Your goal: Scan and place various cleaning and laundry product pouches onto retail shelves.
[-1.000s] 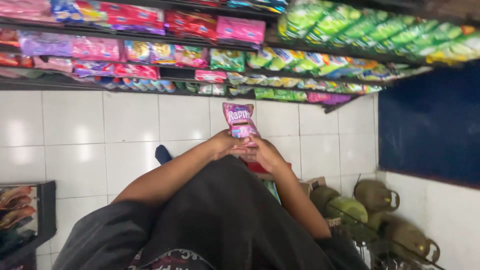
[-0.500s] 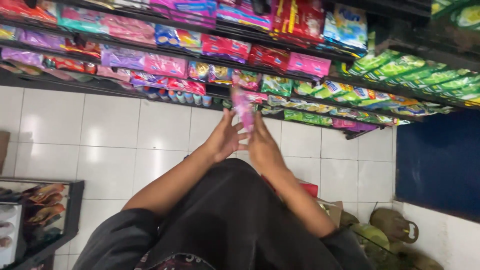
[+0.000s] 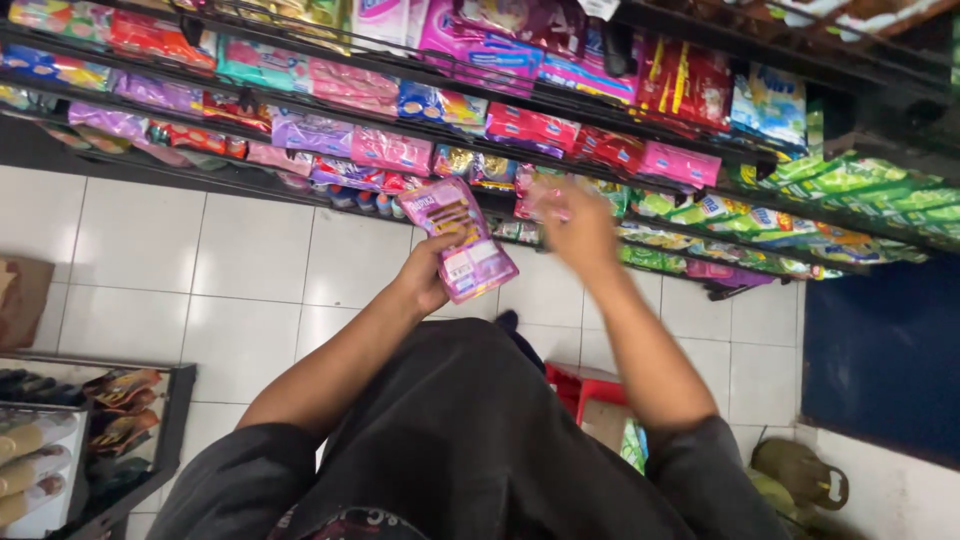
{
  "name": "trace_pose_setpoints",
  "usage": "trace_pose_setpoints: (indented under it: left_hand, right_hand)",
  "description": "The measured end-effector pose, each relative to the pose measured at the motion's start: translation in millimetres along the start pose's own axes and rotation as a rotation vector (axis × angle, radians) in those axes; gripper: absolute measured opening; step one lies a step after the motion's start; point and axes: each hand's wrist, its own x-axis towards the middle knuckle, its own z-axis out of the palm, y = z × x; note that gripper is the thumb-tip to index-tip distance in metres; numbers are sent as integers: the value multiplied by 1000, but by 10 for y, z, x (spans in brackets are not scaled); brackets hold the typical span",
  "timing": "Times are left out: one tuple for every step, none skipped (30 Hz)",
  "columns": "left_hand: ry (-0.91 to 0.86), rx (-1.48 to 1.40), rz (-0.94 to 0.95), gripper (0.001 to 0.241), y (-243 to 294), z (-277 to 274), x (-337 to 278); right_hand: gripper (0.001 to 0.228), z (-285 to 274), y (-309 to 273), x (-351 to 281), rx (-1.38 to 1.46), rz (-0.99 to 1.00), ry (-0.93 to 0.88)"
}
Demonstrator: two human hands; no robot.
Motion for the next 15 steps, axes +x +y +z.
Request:
trace_pose_setpoints:
  left_hand:
    - [3, 27, -28, 33, 32, -12, -24]
    - [7, 54, -56, 33, 59, -23, -47]
    - [5, 46, -45, 33, 73, -40, -58]
    - [14, 76, -50, 36, 83, -56, -67]
    - [23, 104, -52, 38, 89, -70, -74]
    - [23, 94, -39, 38, 105, -103, -67]
    - [6, 112, -20, 40, 115, -140, -69]
    - [-11, 131, -1, 42, 120, -173, -67]
    - [-8, 125, 13, 42, 166, -117, -125]
    - [5, 153, 36, 43, 210, -60, -182]
    - [20, 181, 58, 44, 253, -5, -244]
    - [24, 175, 72, 44, 295, -21, -251]
    - [15, 157, 82, 44, 322, -36, -250]
    - [6, 140, 93, 43, 345, -54, -247]
    - [12, 129, 100, 43, 353, -109, -213]
  right_hand:
    - [17, -228, -127, 217, -97, -57, 256]
    - [12, -454, -255, 431, -192, -119, 512]
    - [12, -538, -111, 612, -192, -132, 504]
    - [25, -622, 34, 796, -283, -192, 561]
    - [38, -706, 177, 992, -371, -256, 615]
    - [38, -747, 292, 1187, -369, -271, 607]
    - [40, -779, 406, 1382, -403, -89, 545]
    - [43, -813, 519, 1580, -437, 90, 476]
    - [43, -772, 730, 1733, -433, 75, 470]
    - [51, -731, 941, 1893, -564, 78, 441]
    - [60, -682, 1148, 2055, -695, 81, 412]
    - [60, -668, 1290, 2138, -691, 66, 407]
    - [62, -665, 1442, 2210, -711, -29, 436]
    - [64, -659, 1598, 2284, -729, -123, 465]
    - [64, -682, 1715, 2278, -727, -133, 455]
